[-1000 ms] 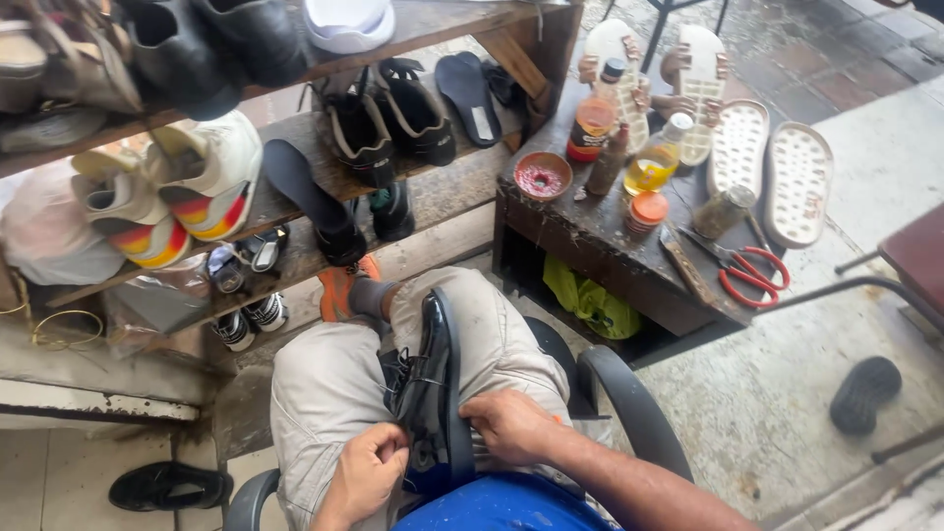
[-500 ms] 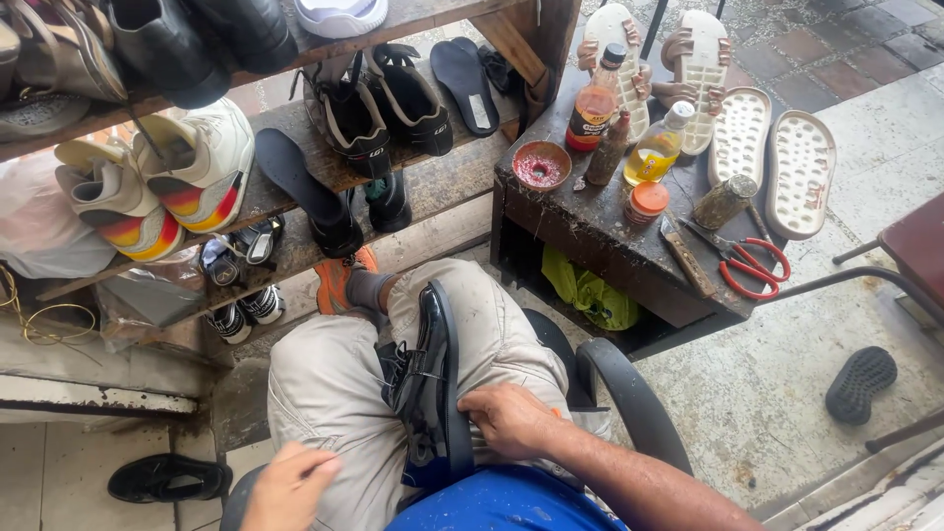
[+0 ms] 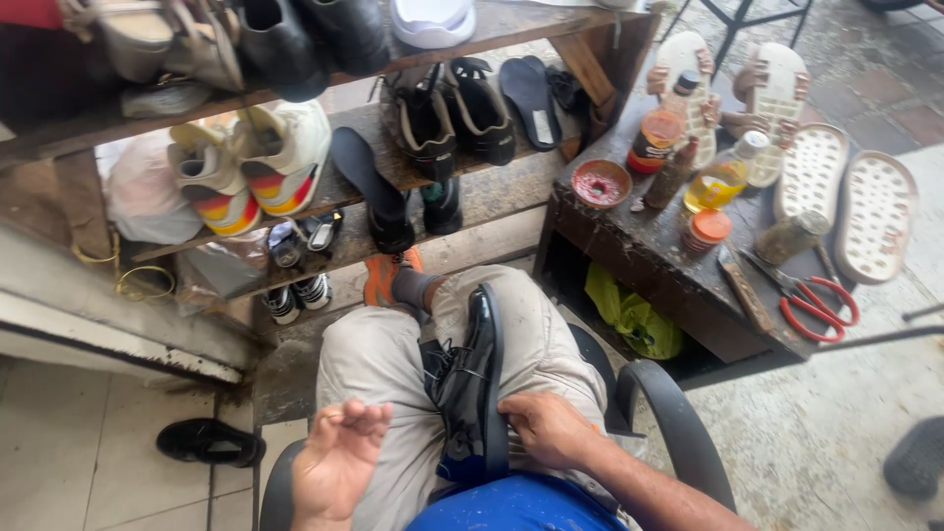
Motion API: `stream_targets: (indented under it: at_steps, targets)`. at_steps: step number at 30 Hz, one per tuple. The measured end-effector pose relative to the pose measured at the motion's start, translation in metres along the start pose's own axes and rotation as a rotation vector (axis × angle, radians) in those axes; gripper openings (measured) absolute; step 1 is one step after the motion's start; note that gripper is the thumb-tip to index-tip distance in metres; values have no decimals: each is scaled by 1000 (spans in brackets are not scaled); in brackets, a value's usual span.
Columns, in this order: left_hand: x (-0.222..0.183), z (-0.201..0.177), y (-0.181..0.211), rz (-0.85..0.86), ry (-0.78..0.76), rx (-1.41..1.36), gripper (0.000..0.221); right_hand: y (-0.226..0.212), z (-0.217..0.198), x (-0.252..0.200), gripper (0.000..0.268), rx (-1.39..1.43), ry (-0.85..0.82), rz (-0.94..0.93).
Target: Hand-stitching the sole of a black dress shoe using a stitching awl and thread
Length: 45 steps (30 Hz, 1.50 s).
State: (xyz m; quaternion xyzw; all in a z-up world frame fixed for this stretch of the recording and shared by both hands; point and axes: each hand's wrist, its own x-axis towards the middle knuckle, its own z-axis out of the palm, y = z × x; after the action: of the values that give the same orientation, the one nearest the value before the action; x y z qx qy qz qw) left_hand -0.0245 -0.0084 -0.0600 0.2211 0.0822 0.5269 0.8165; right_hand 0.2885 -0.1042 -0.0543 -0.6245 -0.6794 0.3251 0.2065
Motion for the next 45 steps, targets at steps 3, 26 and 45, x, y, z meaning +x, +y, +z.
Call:
stream_targets:
  at_steps: [3,26,45]
  targets:
    - [11,9,-14,-105,11,-53,12,-3,-5,0,13,-3,-18,3]
    - [10,19,-89,-462,-14,1339,59,3,-5,4,16,-2,-57,87]
    - [13,36,-74,-418,249,1261,44,-40,-15,20,29,-82,-41,178]
